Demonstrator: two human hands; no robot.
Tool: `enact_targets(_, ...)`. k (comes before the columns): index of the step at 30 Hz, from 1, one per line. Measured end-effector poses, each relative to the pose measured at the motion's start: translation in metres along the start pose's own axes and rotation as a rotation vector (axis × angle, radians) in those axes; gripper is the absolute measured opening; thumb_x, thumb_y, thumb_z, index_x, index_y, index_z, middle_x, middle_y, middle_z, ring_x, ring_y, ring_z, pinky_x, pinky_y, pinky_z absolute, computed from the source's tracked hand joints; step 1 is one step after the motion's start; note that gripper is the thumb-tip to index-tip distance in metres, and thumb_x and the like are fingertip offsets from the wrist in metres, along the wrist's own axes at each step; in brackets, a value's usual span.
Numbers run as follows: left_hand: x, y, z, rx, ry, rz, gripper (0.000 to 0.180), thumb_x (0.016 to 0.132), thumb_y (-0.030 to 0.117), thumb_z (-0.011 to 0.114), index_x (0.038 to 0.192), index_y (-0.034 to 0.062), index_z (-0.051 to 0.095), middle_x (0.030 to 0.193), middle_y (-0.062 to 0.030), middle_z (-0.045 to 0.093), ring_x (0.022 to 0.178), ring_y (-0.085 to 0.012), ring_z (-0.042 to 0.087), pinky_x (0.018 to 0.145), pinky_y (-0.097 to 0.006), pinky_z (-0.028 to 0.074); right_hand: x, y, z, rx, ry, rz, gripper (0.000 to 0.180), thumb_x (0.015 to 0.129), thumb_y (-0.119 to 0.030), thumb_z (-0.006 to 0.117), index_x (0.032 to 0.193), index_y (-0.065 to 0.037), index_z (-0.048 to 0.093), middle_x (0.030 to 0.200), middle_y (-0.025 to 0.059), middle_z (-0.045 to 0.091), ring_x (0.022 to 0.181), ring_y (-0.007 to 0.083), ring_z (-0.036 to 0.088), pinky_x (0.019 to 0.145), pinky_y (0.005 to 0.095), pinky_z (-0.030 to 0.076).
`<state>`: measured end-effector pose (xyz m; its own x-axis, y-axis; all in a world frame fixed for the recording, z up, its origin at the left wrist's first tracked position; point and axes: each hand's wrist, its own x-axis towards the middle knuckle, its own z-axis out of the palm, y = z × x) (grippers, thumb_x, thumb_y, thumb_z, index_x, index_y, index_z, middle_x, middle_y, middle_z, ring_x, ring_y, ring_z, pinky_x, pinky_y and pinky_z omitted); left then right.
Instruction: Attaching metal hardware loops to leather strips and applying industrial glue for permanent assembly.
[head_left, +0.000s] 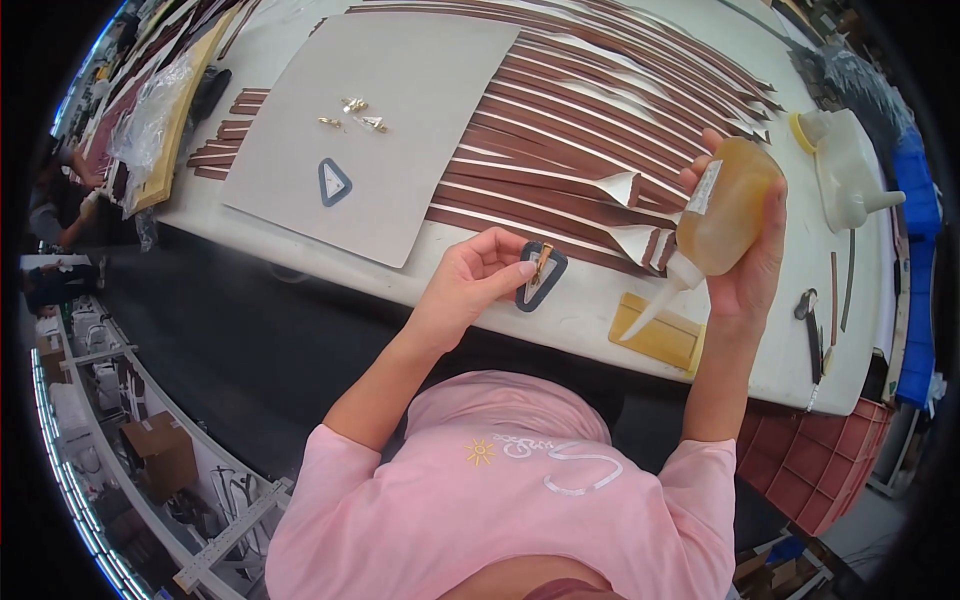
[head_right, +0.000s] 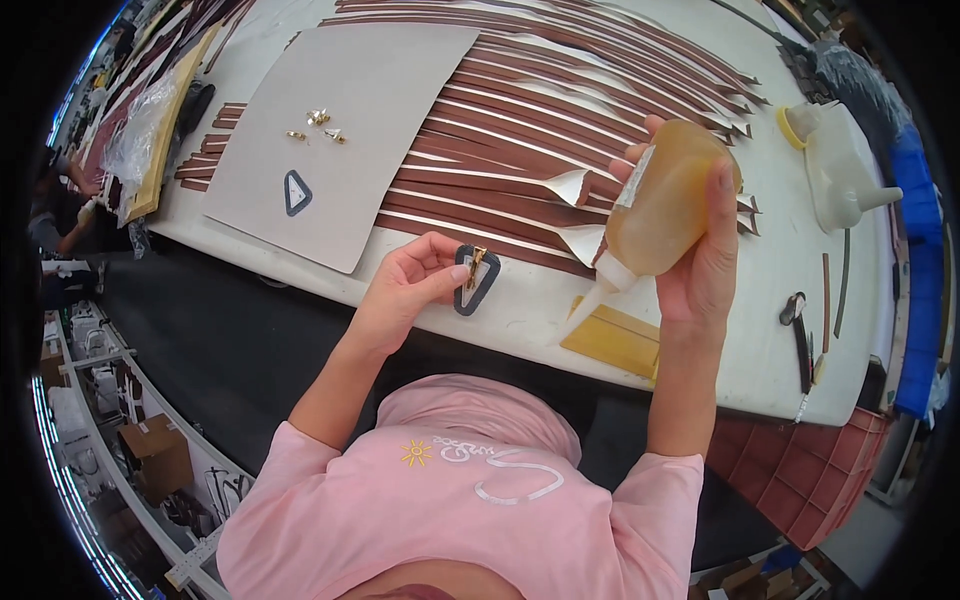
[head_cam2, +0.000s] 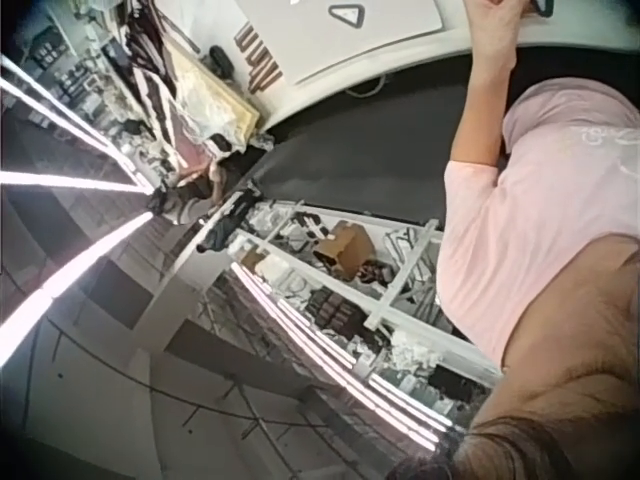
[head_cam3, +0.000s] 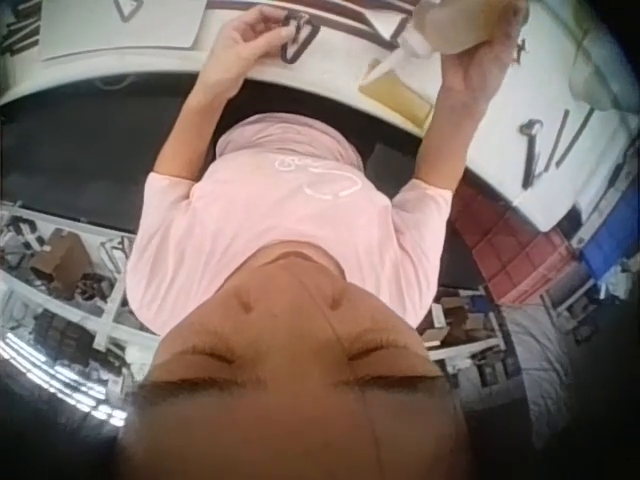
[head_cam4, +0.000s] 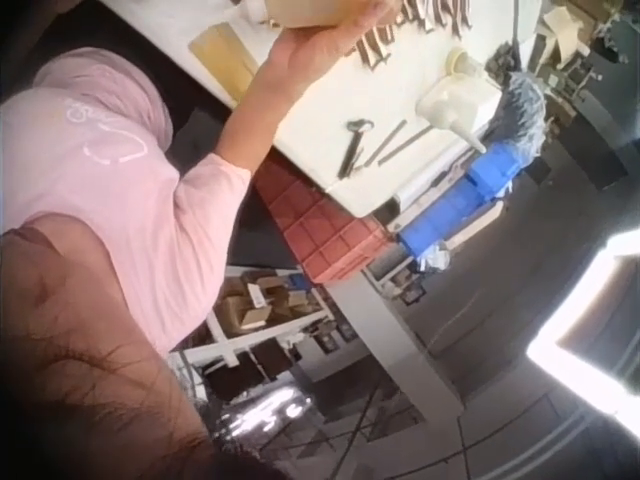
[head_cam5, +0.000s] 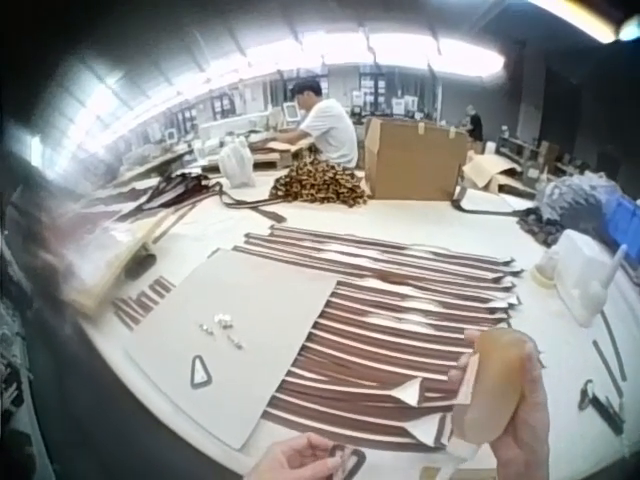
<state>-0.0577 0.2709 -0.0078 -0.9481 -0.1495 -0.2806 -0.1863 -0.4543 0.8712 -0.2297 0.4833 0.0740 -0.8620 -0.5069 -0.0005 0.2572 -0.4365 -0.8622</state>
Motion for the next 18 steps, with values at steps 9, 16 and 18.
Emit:
enact_targets(9,0.003,0.001,0.0,-0.043,-0.004,-0.037,0.022,0.095,0.007,0.061,0.116,0.0027,0.055,0.103,-0.0106,0.07,0.09,-0.0196,0.071,0.075,-0.03,0.057,-0.001,0.025,-0.008,-0.148,0.012,-0.091,0.083,0.089,-0.062,0.059,0.139,0.003,0.043,0.114,0.0192,0.062,0.102,0.025,0.065,0.083,0.0352,0.058)
enact_targets(16,0.003,-0.003,-0.002,0.057,-0.014,-0.062,0.023,0.092,0.01,0.068,0.112,0.0004,0.065,0.097,-0.0029,0.07,0.085,-0.006,0.064,0.072,-0.021,0.052,-0.005,0.028,-0.011,-0.242,0.058,-0.122,0.088,0.082,-0.063,0.067,0.139,0.0,0.043,0.114,0.0192,0.062,0.104,0.025,0.064,0.087,0.0368,0.057)
enact_targets(18,0.002,-0.002,-0.002,0.043,-0.029,-0.058,0.022,0.092,0.011,0.068,0.111,0.0004,0.065,0.096,-0.0022,0.07,0.084,-0.0056,0.064,0.072,-0.021,0.051,-0.007,0.025,-0.012,-0.284,0.068,-0.123,0.088,0.08,-0.063,0.07,0.138,-0.002,0.044,0.115,0.0192,0.062,0.106,0.0252,0.064,0.088,0.0382,0.057)
